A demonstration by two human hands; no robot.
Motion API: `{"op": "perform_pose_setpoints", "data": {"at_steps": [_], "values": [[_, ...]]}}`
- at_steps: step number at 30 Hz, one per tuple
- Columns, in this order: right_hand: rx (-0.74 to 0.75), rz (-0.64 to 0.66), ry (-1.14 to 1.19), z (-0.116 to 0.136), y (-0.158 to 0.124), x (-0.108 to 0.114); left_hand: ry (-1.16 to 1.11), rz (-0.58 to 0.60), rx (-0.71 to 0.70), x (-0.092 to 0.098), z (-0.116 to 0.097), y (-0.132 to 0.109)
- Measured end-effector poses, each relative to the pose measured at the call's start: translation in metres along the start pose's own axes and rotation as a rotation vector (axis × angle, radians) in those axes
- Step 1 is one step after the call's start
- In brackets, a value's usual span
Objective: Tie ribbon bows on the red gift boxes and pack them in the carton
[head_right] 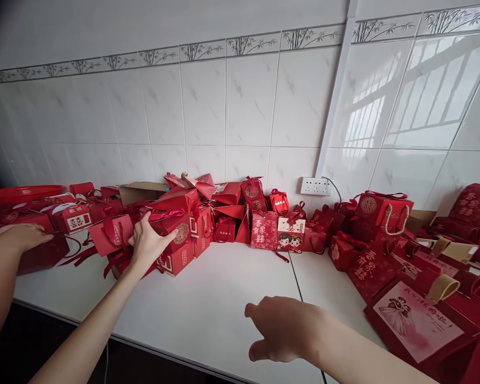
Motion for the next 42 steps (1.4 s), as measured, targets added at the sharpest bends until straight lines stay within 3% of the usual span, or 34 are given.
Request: {"op": "perform_pose_setpoints", "data": {"at_steps": [2, 4, 7, 10, 14, 17, 20, 22, 26, 29, 34, 36, 37, 39, 42], "values": [[0.008, -0.002, 0.022, 0.001, 0.003, 0.003, -0.159, -0.074, -0.146, 0.003, -0.006, -0.018], [0.011, 0.002, 0.025, 0.0, 0.007, 0.012, -0.321, -0.062, -0.304, 0.002, -0.012, -0.046], [-0.023, -0.022, 0.019, -0.012, 0.011, 0.027, -0.432, 0.115, -0.465, -0.013, -0.017, -0.102], [-0.059, -0.139, 0.107, -0.03, 0.011, 0.026, -0.347, 0.305, -0.454, -0.04, -0.018, -0.154], [-0.002, -0.53, 0.337, -0.04, 0.012, -0.012, -0.261, 0.353, -0.305, -0.061, -0.017, -0.197], [0.051, -0.769, 0.494, -0.035, 0.017, -0.049, -0.331, 0.406, -0.311, -0.054, -0.019, -0.216], [0.048, -0.85, 0.62, -0.04, 0.02, -0.075, -0.521, 0.619, -0.394, -0.038, -0.015, -0.227], [0.047, -0.883, 0.675, -0.049, 0.017, -0.085, -0.618, 0.712, -0.377, -0.031, -0.009, -0.223], [0.033, -1.003, 0.7, -0.06, 0.005, -0.094, -0.541, 0.623, -0.248, -0.032, -0.004, -0.192], [0.014, -1.063, 0.683, -0.055, 0.007, -0.093, -0.45, 0.685, -0.231, -0.044, -0.017, -0.174], [-0.002, -1.126, 0.621, -0.052, 0.027, -0.091, -0.433, 0.846, -0.282, -0.058, -0.044, -0.175], [0.049, -1.12, 0.633, -0.056, 0.029, -0.094, -0.452, 0.925, -0.257, -0.061, -0.042, -0.175], [0.077, -1.11, 0.637, -0.058, 0.028, -0.096, -0.478, 0.907, -0.25, -0.061, -0.037, -0.171], [0.106, -1.098, 0.639, -0.063, 0.024, -0.101, -0.534, 0.708, -0.253, -0.059, -0.019, -0.148], [0.09, -1.102, 0.616, -0.069, 0.021, -0.107, -0.505, 0.209, -0.19, -0.043, 0.024, -0.083]]}}
Point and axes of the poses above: each hand's wrist, its own y-axis towards the middle knuckle, its own x-axis out of the back of the hand, z = x × y, the point moved 2 cm from there along y, towards the middle knuckle, and after that the axes turned 10 degrees about x, right-handed, at the moved point
